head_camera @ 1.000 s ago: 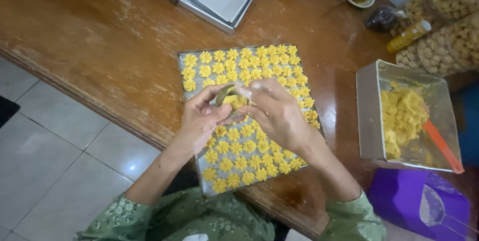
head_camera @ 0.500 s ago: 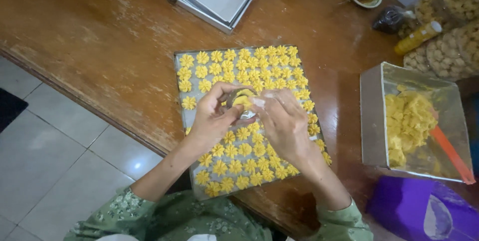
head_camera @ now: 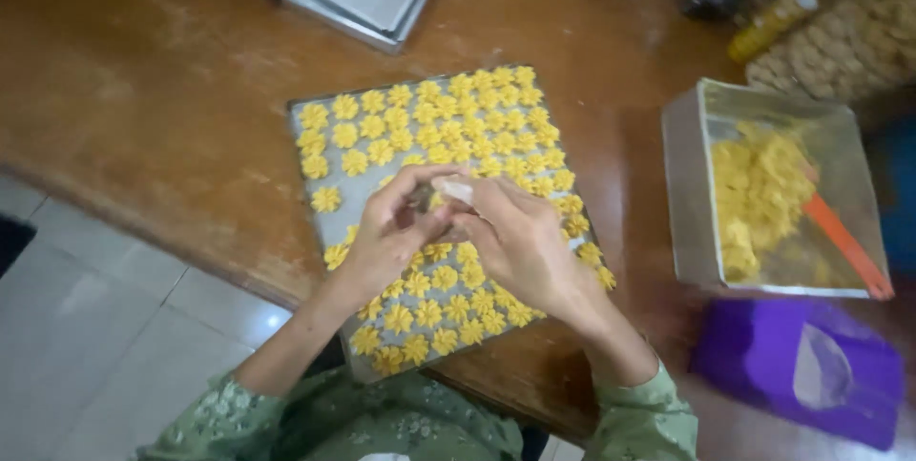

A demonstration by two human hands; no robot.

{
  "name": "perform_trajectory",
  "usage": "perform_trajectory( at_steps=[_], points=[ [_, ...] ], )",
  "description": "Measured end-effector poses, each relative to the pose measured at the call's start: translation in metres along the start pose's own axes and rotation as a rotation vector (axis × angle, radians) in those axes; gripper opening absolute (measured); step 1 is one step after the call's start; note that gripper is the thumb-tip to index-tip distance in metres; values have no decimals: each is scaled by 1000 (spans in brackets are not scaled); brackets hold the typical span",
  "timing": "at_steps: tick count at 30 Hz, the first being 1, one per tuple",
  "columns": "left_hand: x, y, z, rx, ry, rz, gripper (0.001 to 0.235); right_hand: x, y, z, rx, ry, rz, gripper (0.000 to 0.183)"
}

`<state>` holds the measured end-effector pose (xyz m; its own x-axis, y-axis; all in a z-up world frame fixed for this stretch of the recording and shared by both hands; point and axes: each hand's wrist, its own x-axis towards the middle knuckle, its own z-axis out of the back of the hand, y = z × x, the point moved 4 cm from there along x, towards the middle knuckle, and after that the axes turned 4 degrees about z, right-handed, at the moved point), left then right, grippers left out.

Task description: Piping dough through a metal tip to form small cookies on a baking tray

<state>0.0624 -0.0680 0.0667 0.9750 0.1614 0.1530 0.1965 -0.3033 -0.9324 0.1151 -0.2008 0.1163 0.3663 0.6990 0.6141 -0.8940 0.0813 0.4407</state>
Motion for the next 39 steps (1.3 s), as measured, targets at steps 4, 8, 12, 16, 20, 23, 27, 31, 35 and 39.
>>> perform_trajectory(
  at_steps=[4, 8, 12, 16, 20, 23, 27, 31, 35, 39],
  points=[
    [5, 33, 16, -309, -28, 98, 50, -26, 51, 89, -198, -242, -18, 8],
    [5, 12, 24, -103, -22, 97, 27, -128, 61, 178, -869, -169, -320, 11],
    [0, -7, 41, -21, -108, 65, 20, -245, 11, 261, -935, 172, -1040, 25],
    [-5, -12, 42, -20, -152, 62, 24, -259, -29, 268, -1098, 791, -1510, 44],
    [-8, -13, 38, -30, -133, 19, 26, -297, -83, 272, -962, 1014, -1393, 30],
    [-11, -23, 34, -35, -143, 67, 26, -335, -125, 291, -980, 1104, -1299, 30],
    [-11, -21, 28, 45, -201, 92, 22, -423, -179, 309, -762, 1129, -1164, 31],
    [-11, -18, 19, 131, -129, 40, 24, -416, -181, 291, -716, 1148, -1285, 42],
    [-12, -14, 14, 204, -215, 142, 33, -388, -166, 273, -555, 929, -1094, 25],
    [-10, -17, 12, 215, -262, 170, 32, -361, -141, 289, -570, 935, -1172, 8]
  ],
)
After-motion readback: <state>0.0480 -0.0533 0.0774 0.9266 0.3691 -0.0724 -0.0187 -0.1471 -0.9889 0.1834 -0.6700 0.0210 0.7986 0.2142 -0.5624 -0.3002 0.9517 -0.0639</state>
